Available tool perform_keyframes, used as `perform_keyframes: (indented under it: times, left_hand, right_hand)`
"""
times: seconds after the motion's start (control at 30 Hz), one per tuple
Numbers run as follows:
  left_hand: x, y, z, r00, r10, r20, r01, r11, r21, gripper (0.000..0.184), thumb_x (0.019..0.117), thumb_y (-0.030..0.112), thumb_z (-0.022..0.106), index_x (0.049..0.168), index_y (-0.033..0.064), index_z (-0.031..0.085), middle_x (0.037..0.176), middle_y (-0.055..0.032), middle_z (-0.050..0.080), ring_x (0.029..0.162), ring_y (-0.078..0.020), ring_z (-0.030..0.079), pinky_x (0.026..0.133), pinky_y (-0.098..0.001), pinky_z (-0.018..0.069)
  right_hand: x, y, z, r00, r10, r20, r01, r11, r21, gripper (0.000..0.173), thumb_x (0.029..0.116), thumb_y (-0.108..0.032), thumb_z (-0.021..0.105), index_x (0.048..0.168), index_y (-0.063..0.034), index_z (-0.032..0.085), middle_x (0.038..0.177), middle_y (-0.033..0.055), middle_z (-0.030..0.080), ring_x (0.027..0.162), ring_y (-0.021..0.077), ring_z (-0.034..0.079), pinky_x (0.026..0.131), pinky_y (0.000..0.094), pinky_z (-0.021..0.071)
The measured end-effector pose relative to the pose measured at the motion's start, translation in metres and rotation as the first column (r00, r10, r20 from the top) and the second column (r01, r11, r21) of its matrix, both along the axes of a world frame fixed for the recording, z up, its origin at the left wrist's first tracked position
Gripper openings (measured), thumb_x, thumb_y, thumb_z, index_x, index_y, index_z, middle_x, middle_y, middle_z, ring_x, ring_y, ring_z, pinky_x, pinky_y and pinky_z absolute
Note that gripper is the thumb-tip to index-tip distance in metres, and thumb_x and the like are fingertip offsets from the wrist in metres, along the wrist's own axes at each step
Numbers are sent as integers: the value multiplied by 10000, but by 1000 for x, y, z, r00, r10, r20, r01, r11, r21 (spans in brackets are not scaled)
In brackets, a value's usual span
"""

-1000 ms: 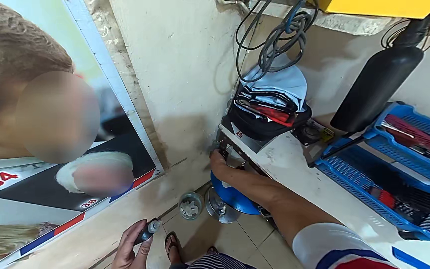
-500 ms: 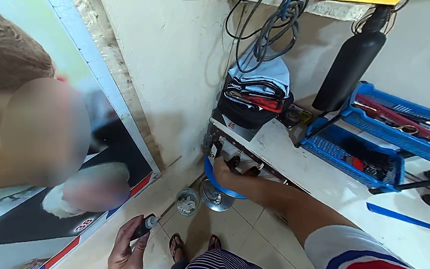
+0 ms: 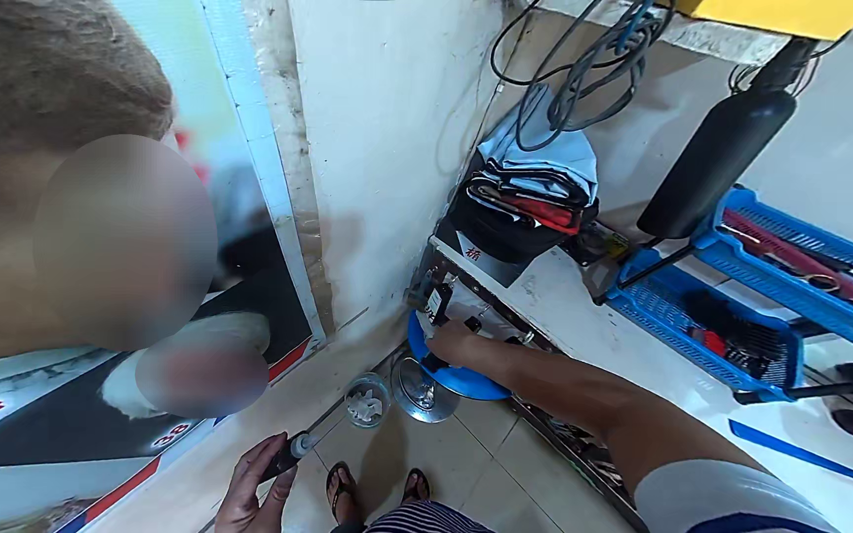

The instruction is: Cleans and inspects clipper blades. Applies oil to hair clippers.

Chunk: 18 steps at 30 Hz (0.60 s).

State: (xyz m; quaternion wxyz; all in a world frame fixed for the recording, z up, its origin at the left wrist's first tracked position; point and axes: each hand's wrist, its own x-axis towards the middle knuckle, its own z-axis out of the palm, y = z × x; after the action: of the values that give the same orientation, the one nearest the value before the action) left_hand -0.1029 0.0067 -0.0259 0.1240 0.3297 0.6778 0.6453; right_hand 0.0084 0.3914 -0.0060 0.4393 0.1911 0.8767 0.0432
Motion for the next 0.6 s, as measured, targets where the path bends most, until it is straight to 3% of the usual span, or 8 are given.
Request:
perform_keyframes:
  times: [0.07, 0.13, 0.23, 0.3, 0.37, 0.47, 0.53, 0.6]
  left_hand:
    - [7, 3, 3, 1000, 2, -12, -2, 1000, -12, 354, 933, 92, 713, 1278, 17, 688, 1307, -79, 646, 1193, -143, 622, 1020, -309, 537]
    - [15, 8, 8, 1000, 10, -24, -11, 1000, -22, 350, 932, 102, 712, 1270, 13, 691, 1298, -81, 652, 1189, -142, 626, 1020, -306, 538]
    - [32, 16, 15, 1000, 18, -20, -19, 999, -37, 348, 925, 104, 717, 1262, 22, 700, 1300, -80, 655, 1190, -152, 627, 1022, -312, 539]
    - [45, 22, 20, 1000, 20, -21, -21, 998, -53, 343, 924, 94, 711, 1259, 25, 704, 1305, -85, 651, 1196, -155, 624, 1022, -314, 539]
    - [54, 28, 24, 999, 22, -34, -24, 997, -71, 340, 927, 100, 709, 1258, 26, 706, 1299, -92, 655, 1198, -166, 626, 1018, -319, 544]
    - [63, 41, 27, 997, 13, -74, -20, 995, -100, 337, 934, 135, 699, 1260, 50, 715, 1288, -75, 669, 1195, -170, 632, 1015, -315, 548]
    - [64, 55, 32, 993, -4, -115, -10, 993, -120, 337, 927, 117, 689, 1258, 58, 717, 1275, -71, 677, 1186, -177, 641, 1008, -333, 559]
    - [60, 68, 38, 982, -30, -189, 0, 988, -157, 339, 921, 130, 688, 1255, 78, 721, 1265, -54, 689, 1181, -162, 647, 1010, -343, 556]
  right_hand:
    - [2, 16, 14, 987, 83, -139, -101, 987, -129, 571, 817, -132, 800, 1337, -53, 578, 1122, 267, 669, 1049, 488, 646, 860, 692, 497]
    - [4, 28, 34, 960, 51, -277, -132, 950, -282, 549, 829, -193, 811, 1325, -88, 600, 1106, 238, 680, 1037, 456, 655, 866, 699, 493]
    - [10, 47, 64, 879, -163, -447, -127, 824, -552, 501, 858, -124, 803, 1324, -55, 635, 1182, 215, 681, 1093, 380, 653, 945, 635, 493]
    - [17, 60, 79, 814, -291, -504, -128, 755, -643, 482, 858, -58, 799, 1313, -38, 643, 1190, 200, 687, 1094, 332, 662, 973, 569, 507]
    - [24, 80, 78, 737, -356, -574, -166, 727, -666, 474, 833, -35, 809, 1282, -35, 656, 1145, 182, 702, 1050, 302, 677, 946, 540, 534]
    - [32, 103, 75, 637, -350, -687, -221, 770, -598, 451, 801, -86, 836, 1226, -71, 684, 1075, 146, 722, 983, 275, 697, 881, 537, 565]
    - [43, 102, 93, 615, -407, -676, -161, 774, -613, 452, 830, -134, 819, 1253, -84, 667, 1058, 133, 716, 950, 253, 693, 875, 520, 563]
    - [59, 75, 104, 577, -531, -621, -21, 750, -661, 432, 886, -205, 794, 1259, -76, 619, 898, 126, 707, 720, 223, 692, 702, 445, 600]
